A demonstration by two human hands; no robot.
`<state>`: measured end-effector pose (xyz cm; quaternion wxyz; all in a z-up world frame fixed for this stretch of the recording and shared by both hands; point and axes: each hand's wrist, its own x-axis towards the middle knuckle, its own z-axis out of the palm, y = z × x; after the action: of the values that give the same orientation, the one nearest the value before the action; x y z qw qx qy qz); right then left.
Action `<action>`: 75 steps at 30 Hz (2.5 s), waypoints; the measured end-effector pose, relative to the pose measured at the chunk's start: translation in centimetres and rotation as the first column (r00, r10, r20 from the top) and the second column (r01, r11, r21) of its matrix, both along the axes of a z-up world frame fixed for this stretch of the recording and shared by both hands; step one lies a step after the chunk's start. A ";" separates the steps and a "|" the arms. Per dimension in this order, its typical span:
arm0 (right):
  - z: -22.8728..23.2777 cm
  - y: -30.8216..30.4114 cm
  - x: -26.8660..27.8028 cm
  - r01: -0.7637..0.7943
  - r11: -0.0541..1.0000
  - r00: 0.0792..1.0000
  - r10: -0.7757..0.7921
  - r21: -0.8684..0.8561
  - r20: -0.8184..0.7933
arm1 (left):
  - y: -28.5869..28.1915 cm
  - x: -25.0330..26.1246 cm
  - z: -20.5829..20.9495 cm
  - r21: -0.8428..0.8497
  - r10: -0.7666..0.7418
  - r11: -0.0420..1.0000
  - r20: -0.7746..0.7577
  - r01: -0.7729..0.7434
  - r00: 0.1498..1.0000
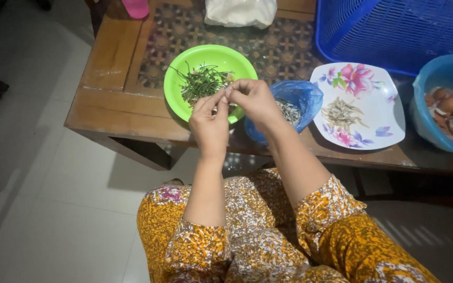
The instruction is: Picking small dried fish from a plastic bag and placing them into a bowl.
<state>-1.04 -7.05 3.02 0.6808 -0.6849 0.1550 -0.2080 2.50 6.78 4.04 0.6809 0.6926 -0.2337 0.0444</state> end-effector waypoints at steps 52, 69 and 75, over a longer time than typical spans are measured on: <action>-2.8 -6.0 -7.5 0.008 0.409 0.879 -0.437 -0.913 -0.188 | -7.7 -2.3 -4.8 0.259 -0.266 0.938 0.114 0.230 0.957; 1.2 -2.6 -4.8 0.003 0.995 0.990 -0.018 0.104 0.137 | -4.0 -1.5 -1.4 -0.297 -0.350 0.923 -0.375 0.246 0.859; -0.2 -1.5 -2.1 0.016 0.977 0.987 -0.048 0.210 0.150 | -1.7 0.4 -1.8 -0.323 -0.286 0.932 -0.377 0.164 0.881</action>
<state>-3.10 -8.52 2.86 0.7554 -0.5890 0.1339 -0.2540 2.86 5.06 2.24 0.8069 0.5498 -0.1533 -0.1522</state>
